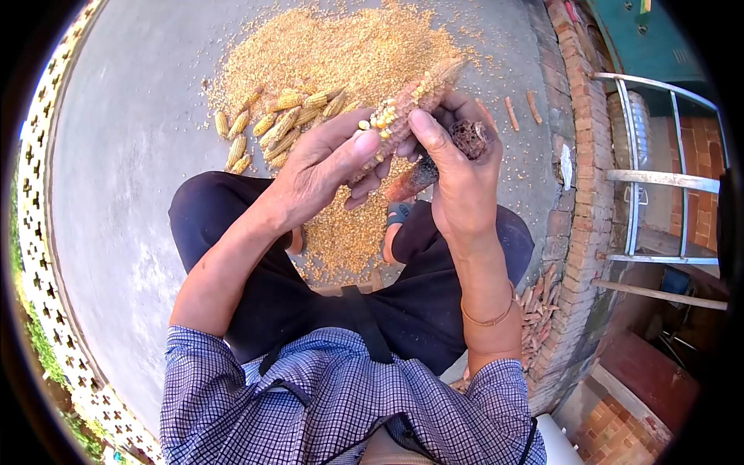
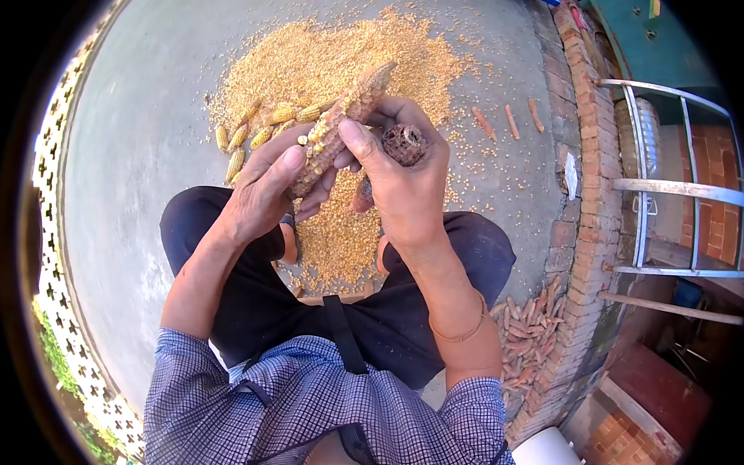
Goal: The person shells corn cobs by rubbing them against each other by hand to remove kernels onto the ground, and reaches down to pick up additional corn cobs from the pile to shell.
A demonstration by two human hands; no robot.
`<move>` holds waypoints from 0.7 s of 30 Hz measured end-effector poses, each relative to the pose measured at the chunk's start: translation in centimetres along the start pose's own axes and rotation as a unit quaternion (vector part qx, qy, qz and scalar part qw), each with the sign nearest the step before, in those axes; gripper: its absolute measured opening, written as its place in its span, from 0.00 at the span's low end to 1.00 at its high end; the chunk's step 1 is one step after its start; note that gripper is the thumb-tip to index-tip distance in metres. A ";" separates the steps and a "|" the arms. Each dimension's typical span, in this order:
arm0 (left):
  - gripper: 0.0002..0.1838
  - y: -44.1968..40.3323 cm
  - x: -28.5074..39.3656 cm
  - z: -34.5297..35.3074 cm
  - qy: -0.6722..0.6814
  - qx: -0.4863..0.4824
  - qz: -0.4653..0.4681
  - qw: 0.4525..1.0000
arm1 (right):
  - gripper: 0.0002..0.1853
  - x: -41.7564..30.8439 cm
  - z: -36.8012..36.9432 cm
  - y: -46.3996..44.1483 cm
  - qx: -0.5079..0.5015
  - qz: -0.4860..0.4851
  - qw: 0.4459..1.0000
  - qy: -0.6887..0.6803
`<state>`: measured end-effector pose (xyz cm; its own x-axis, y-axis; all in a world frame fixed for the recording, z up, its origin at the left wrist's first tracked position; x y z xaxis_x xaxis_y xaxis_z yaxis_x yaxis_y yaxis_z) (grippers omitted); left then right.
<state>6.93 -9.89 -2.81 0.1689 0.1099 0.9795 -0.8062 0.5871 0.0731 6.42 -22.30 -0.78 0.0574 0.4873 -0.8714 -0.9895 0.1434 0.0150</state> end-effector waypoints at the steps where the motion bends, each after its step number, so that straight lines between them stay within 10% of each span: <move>1: 0.24 -0.1 -0.3 -0.2 0.006 0.020 -0.015 1.000 | 0.13 -0.1 0.2 0.1 -0.002 -0.006 1.000 0.015; 21: 0.22 0.3 -1.6 -0.8 0.101 0.059 -0.106 0.987 | 0.13 0.1 0.5 0.2 -0.016 -0.020 0.999 0.048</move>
<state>6.90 -9.25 -4.53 0.4410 0.1599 0.8831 -0.7995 0.5172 0.3056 6.29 -21.75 -0.63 0.0851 0.3969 -0.9139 -0.9906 0.1320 -0.0350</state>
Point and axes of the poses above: each hand's wrist, its own y-axis away from the middle knuckle, its own z-axis out of the palm, x = y × z, the point moved 9 cm from there along -y, towards the middle knuckle, and after that the axes turned 11 degrees about -y, right-handed, at the moved point
